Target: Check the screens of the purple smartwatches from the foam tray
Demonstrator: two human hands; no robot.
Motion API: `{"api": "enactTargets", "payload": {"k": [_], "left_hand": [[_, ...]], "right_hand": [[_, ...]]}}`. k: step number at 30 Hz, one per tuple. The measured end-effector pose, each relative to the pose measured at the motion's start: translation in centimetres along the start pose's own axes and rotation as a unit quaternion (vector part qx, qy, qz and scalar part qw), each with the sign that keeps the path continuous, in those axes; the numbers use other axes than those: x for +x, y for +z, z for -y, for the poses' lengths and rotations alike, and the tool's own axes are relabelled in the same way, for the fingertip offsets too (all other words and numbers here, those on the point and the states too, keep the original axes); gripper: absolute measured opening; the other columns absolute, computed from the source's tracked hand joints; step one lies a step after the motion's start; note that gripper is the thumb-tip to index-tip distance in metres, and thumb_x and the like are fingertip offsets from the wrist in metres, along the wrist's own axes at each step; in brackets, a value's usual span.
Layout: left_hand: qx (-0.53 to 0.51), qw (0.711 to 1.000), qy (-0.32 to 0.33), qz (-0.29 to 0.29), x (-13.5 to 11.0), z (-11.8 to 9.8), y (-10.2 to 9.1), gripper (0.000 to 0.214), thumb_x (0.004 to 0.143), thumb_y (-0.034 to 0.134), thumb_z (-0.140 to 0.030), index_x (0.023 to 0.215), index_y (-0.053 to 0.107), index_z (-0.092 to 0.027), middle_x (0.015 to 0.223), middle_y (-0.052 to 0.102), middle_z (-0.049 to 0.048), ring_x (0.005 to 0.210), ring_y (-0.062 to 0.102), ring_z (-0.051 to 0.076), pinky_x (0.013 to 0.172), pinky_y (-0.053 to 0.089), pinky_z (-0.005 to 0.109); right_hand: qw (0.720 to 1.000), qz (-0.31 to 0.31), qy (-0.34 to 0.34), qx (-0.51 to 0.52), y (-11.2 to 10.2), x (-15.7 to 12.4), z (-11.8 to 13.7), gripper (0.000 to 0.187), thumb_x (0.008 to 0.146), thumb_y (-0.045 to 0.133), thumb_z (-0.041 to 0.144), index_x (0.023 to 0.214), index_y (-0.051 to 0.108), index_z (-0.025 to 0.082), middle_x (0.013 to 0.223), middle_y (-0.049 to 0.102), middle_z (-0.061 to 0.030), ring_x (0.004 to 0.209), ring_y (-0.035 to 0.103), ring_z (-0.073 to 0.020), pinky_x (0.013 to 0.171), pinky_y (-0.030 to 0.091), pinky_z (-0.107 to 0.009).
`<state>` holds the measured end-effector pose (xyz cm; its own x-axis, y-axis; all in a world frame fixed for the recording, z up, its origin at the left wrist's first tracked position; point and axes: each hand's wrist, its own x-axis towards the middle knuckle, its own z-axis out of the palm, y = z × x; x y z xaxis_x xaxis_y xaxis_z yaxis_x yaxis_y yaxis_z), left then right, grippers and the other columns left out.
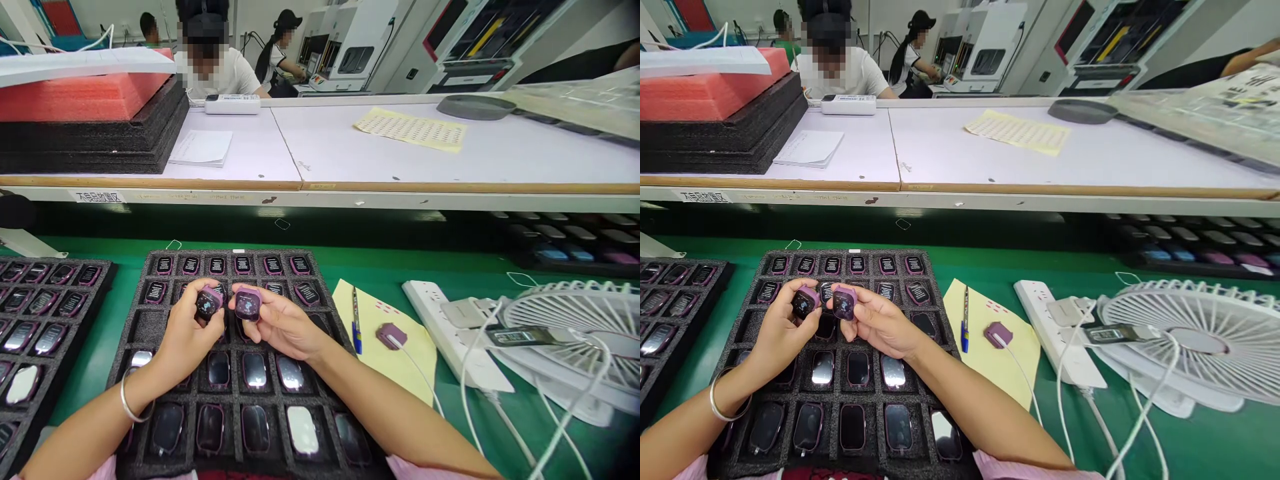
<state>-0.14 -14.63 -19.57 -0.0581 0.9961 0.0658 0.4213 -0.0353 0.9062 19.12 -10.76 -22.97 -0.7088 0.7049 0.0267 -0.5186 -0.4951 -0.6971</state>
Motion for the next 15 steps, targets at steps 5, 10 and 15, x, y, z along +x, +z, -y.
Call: {"api": "enactTargets", "payload": {"k": [5, 10, 15], "left_hand": [[0.018, 0.999, 0.029, -0.013, -0.02, 0.09, -0.02, 0.032, 0.08, 0.059, -0.024, 0.112, 0.057, -0.021, 0.094, 0.064, 0.0019, 0.074, 0.059, 0.015, 0.064, 0.047, 0.025], [0.0, 1.0, 0.01, -0.007, -0.2, -0.11, -0.05, 0.036, 0.078, 0.06, -0.025, 0.114, 0.057, -0.021, 0.094, 0.064, 0.002, 0.068, 0.057, 0.013, 0.055, 0.042, 0.023], [0.001, 1.0, 0.031, -0.002, -0.03, -0.07, -0.04, 0.033, 0.078, 0.06, -0.024, 0.111, 0.058, -0.021, 0.093, 0.064, 0.002, 0.075, 0.06, 0.015, 0.068, 0.048, 0.027]], "right_hand": [[1.0, -0.01, 0.002, -0.026, -0.16, -0.13, -0.13, 0.053, 0.085, 0.082, 0.042, 0.13, 0.063, 0.022, 0.119, 0.065, -0.0099, 0.065, 0.053, -0.0101, 0.065, 0.043, -0.027], [1.0, -0.018, 0.007, -0.024, 0.01, -0.16, -0.09, 0.052, 0.084, 0.082, 0.042, 0.129, 0.064, 0.022, 0.117, 0.066, -0.0095, 0.065, 0.054, -0.011, 0.063, 0.043, -0.026], [1.0, -0.009, 0.0, -0.014, 0.04, -0.17, -0.16, 0.048, 0.084, 0.083, 0.038, 0.127, 0.066, 0.023, 0.114, 0.067, -0.0078, 0.063, 0.054, -0.01, 0.063, 0.042, -0.026]]}}
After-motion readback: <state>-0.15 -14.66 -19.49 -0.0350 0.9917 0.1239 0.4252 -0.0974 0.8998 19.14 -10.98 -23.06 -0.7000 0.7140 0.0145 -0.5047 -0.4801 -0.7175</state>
